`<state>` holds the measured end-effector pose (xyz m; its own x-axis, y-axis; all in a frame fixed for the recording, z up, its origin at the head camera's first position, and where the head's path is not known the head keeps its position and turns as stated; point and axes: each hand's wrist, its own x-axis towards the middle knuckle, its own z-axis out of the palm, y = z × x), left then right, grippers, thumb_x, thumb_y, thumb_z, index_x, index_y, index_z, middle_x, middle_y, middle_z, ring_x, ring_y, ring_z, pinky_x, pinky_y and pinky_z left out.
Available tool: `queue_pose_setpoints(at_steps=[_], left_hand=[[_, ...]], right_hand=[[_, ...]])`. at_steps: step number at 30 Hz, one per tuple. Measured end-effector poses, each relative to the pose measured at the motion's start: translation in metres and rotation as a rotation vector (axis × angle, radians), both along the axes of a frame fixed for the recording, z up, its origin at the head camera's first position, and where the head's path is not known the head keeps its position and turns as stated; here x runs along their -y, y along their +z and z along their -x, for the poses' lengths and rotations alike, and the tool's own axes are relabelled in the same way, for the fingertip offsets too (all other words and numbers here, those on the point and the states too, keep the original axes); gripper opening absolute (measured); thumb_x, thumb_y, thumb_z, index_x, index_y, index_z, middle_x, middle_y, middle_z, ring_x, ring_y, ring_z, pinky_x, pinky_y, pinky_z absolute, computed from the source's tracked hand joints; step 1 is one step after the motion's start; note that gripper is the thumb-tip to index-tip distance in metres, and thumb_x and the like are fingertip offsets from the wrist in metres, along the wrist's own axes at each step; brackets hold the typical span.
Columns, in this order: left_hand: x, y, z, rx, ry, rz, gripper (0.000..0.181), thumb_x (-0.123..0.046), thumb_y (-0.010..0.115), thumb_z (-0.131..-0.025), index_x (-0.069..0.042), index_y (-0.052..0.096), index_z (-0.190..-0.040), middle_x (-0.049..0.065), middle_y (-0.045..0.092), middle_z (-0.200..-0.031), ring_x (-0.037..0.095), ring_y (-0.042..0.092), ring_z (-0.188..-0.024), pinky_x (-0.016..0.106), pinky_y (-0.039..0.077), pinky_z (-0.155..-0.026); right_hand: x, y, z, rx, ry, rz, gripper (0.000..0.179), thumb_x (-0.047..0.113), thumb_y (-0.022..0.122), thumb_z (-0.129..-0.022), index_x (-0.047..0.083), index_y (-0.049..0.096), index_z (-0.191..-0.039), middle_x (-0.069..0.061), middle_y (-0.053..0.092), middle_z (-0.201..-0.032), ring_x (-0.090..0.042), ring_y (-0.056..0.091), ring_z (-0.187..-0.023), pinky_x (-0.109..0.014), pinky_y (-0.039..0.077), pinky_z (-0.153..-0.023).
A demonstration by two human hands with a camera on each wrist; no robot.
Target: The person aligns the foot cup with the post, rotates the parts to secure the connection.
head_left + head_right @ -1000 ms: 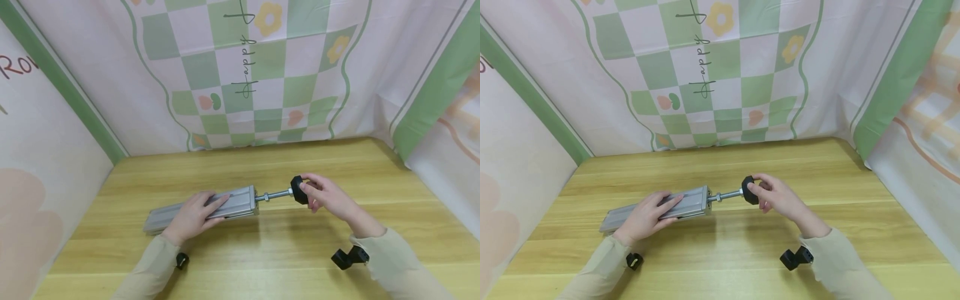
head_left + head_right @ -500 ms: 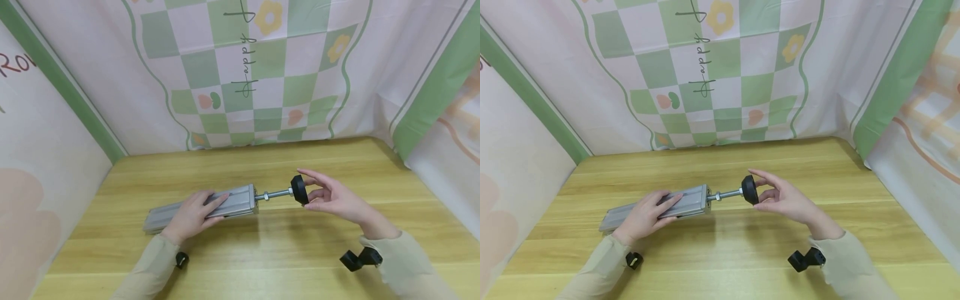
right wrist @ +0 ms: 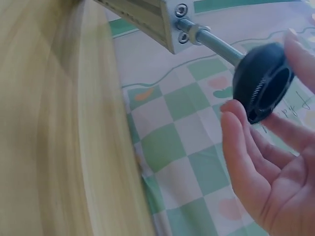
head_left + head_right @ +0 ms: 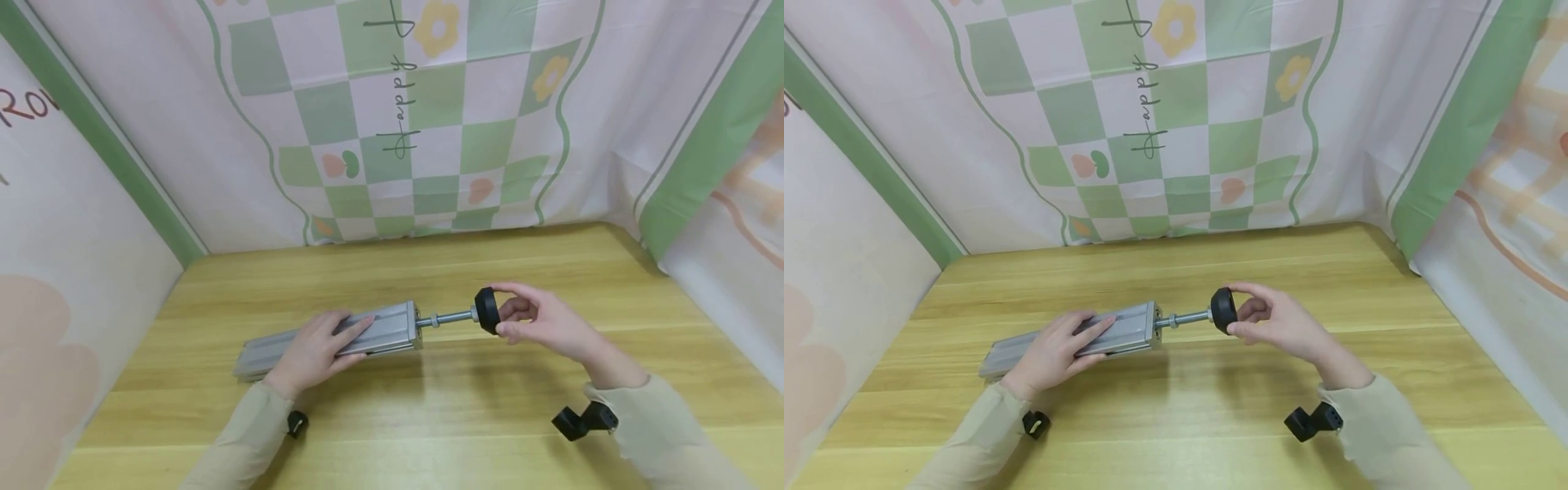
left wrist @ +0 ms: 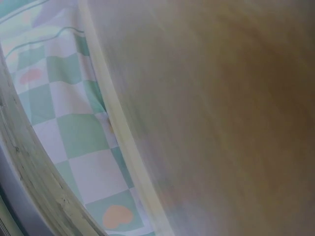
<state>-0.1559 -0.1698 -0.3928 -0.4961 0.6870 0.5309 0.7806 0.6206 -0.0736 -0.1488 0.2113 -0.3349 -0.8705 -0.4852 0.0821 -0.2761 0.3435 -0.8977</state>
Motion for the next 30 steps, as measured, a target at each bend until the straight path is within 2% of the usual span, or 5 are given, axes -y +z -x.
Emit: queue_pose_setpoints(at_steps=[4, 11, 16, 22, 30], left_hand=[[0.001, -0.002, 0.001, 0.001, 0.004, 0.005, 0.062, -0.056, 0.027, -0.096, -0.016, 0.056, -0.133, 0.015, 0.056, -0.113, 0.026, 0.06, -0.095, 0.041, 0.052, -0.085], [0.001, -0.002, 0.0, 0.01, 0.016, 0.012, 0.063, -0.057, 0.025, -0.096, -0.017, 0.056, -0.134, 0.016, 0.057, -0.113, 0.027, 0.061, -0.096, 0.042, 0.053, -0.085], [0.001, -0.003, 0.002, 0.011, 0.01, 0.026, 0.061, -0.057, 0.028, -0.096, -0.018, 0.054, -0.135, 0.015, 0.057, -0.113, 0.027, 0.061, -0.096, 0.042, 0.053, -0.085], [0.0, -0.001, 0.002, 0.005, -0.004, 0.023, 0.059, -0.056, 0.031, -0.096, -0.018, 0.053, -0.136, 0.015, 0.057, -0.112, 0.027, 0.061, -0.095, 0.041, 0.053, -0.084], [0.0, -0.001, 0.003, -0.005, -0.002, 0.034, 0.062, -0.057, 0.027, -0.096, -0.017, 0.054, -0.135, 0.015, 0.058, -0.111, 0.026, 0.062, -0.095, 0.041, 0.052, -0.085]], right_hand=[[0.004, 0.001, 0.001, 0.093, -0.04, -0.035, 0.056, 0.013, 0.055, -0.095, -0.013, 0.031, -0.138, -0.013, 0.064, -0.086, -0.019, 0.066, -0.07, -0.031, 0.057, -0.067], [0.01, -0.001, 0.002, 0.082, -0.066, -0.074, 0.044, 0.021, 0.048, -0.099, -0.015, 0.044, -0.125, -0.016, 0.068, -0.086, -0.017, 0.067, -0.068, -0.03, 0.057, -0.067], [0.014, -0.003, 0.003, 0.07, -0.108, -0.099, 0.04, 0.028, 0.042, -0.101, -0.009, 0.057, -0.103, -0.009, 0.065, -0.077, -0.017, 0.065, -0.064, -0.029, 0.056, -0.065], [0.019, 0.0, 0.005, 0.132, -0.141, -0.113, 0.052, 0.036, 0.036, -0.103, -0.004, 0.057, -0.078, -0.008, 0.06, -0.061, -0.022, 0.064, -0.057, -0.033, 0.056, -0.059], [0.016, -0.001, 0.004, 0.147, -0.073, -0.066, 0.059, 0.035, 0.026, -0.104, -0.013, 0.058, -0.092, -0.009, 0.062, -0.067, -0.015, 0.063, -0.06, -0.032, 0.057, -0.061]])
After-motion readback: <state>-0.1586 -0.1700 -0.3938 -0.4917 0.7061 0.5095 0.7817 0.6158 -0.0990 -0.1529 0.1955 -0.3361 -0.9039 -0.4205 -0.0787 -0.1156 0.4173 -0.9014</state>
